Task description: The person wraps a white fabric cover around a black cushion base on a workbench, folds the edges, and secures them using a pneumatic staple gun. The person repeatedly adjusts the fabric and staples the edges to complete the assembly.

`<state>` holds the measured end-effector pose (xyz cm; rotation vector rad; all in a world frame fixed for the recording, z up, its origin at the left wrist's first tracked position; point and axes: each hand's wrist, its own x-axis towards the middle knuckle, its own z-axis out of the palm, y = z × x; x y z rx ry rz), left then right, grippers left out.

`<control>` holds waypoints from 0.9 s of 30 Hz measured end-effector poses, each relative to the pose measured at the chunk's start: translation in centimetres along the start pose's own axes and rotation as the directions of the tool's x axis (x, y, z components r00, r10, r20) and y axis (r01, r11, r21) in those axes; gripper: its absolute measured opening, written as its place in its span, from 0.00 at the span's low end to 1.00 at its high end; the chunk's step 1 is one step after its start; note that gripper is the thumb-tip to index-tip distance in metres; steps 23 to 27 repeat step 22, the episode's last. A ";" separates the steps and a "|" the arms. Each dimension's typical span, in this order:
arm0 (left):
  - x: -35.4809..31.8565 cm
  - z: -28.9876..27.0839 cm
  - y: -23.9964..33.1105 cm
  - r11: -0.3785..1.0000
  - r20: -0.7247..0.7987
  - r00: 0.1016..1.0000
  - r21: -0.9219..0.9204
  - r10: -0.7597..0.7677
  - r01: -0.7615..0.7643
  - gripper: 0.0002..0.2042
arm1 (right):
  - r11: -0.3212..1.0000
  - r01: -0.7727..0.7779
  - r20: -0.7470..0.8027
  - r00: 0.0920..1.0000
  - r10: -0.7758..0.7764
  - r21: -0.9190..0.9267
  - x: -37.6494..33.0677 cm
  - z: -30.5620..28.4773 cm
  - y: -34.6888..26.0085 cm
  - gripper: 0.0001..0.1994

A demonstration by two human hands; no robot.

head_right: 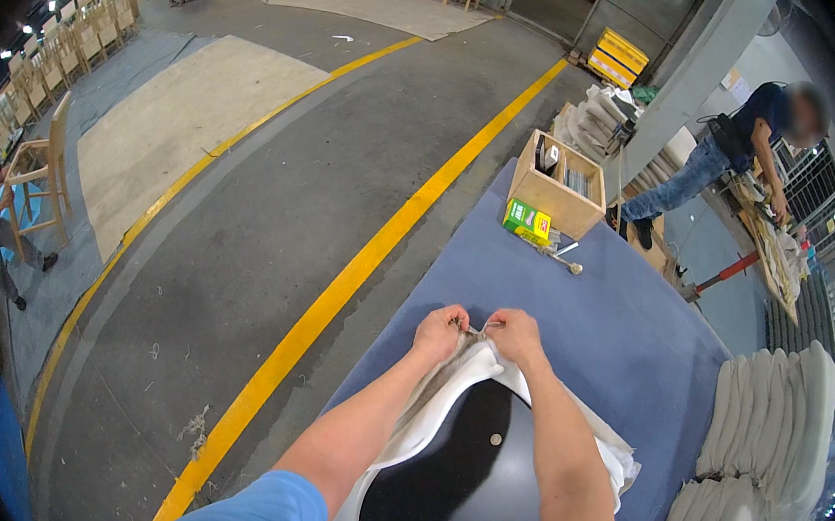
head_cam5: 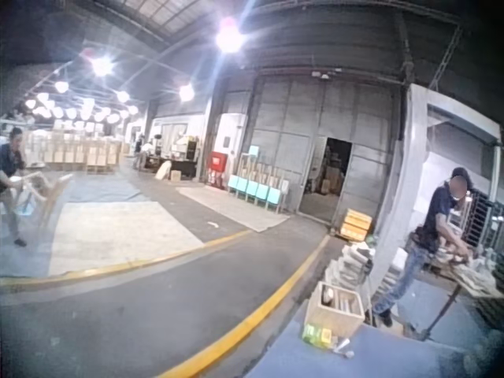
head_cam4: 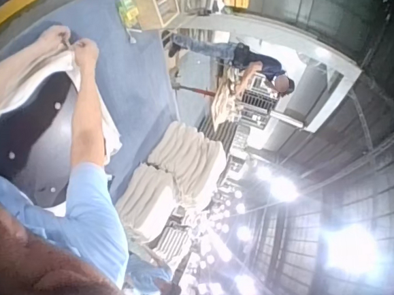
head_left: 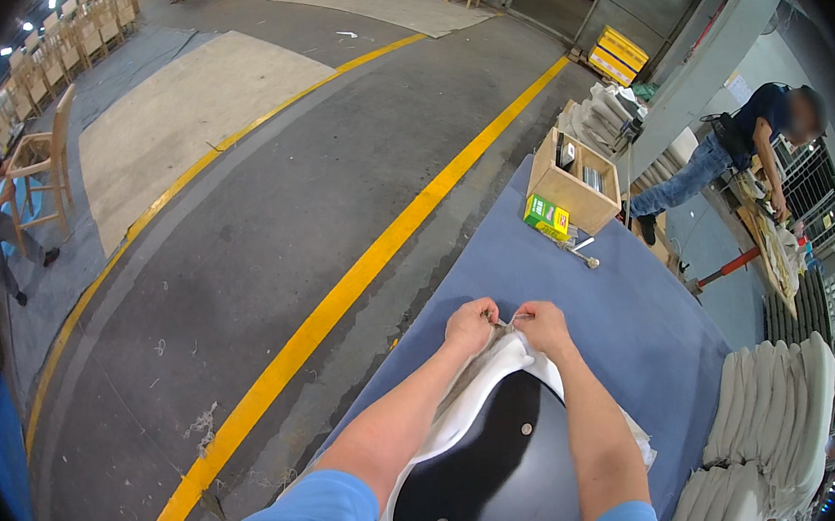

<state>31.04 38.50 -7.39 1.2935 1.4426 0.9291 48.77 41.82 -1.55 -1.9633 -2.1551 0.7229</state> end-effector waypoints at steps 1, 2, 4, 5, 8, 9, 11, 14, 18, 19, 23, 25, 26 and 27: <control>0.0 -0.1 0.0 1.000 -0.018 1.000 -0.014 -0.024 0.023 0.08 | 1.000 -0.003 -0.019 1.000 0.003 0.031 0.0 0.3 -0.1 0.08; 0.0 -0.2 0.1 0.999 -0.035 0.998 -0.029 -0.047 0.046 0.08 | 0.998 -0.006 -0.038 0.999 0.009 0.063 -0.1 0.6 -0.1 0.08; 0.0 -0.4 0.5 0.995 -0.068 0.993 -0.024 -0.100 0.099 0.12 | 0.989 -0.025 -0.067 0.997 0.035 0.145 -0.1 1.2 -0.4 0.07; 0.1 -0.5 0.8 0.991 -0.087 0.988 -0.005 -0.130 0.130 0.14 | 0.980 -0.039 -0.074 0.996 0.054 0.194 0.0 1.4 -0.5 0.07; -0.2 -0.1 3.2 0.965 -0.032 0.976 0.145 -0.215 0.217 0.23 | 0.926 -0.120 -0.072 0.985 0.155 0.357 -0.5 2.0 0.8 0.05; -0.5 0.0 4.3 0.948 0.003 0.970 0.212 -0.243 0.237 0.26 | 0.898 -0.152 -0.066 0.979 0.195 0.413 -0.7 2.2 1.7 0.05; -0.4 -0.3 4.8 0.931 0.021 0.969 0.282 -0.247 0.231 0.29 | 0.848 -0.166 -0.038 0.976 0.214 0.503 -0.4 2.4 1.4 0.04; -0.2 -0.5 5.0 0.911 0.024 0.970 0.351 -0.241 0.218 0.30 | 0.801 -0.179 -0.012 0.974 0.226 0.571 -0.2 2.6 0.8 0.05; 0.2 0.0 4.7 0.899 0.024 0.970 0.382 -0.240 0.213 0.29 | 0.762 -0.203 -0.002 0.966 0.259 0.615 -0.1 2.8 1.2 0.05; 0.3 0.0 4.7 0.897 0.032 0.968 0.384 -0.250 0.219 0.28 | 0.748 -0.193 -0.004 0.967 0.253 0.634 -0.1 2.8 1.2 0.05; 0.6 0.0 4.5 0.892 0.050 0.962 0.390 -0.269 0.229 0.27 | 0.719 -0.172 -0.010 0.970 0.241 0.673 -0.2 2.8 1.1 0.05; 0.6 0.0 4.5 0.892 0.050 0.962 0.390 -0.269 0.229 0.27 | 0.719 -0.172 -0.010 0.970 0.241 0.673 -0.2 2.8 1.1 0.05; 0.6 0.0 4.5 0.892 0.050 0.962 0.390 -0.269 0.229 0.27 | 0.719 -0.172 -0.010 0.970 0.241 0.673 -0.2 2.8 1.1 0.05; 0.6 0.0 4.5 0.892 0.050 0.962 0.390 -0.269 0.229 0.27 | 0.719 -0.172 -0.010 0.970 0.241 0.673 -0.2 2.8 1.1 0.05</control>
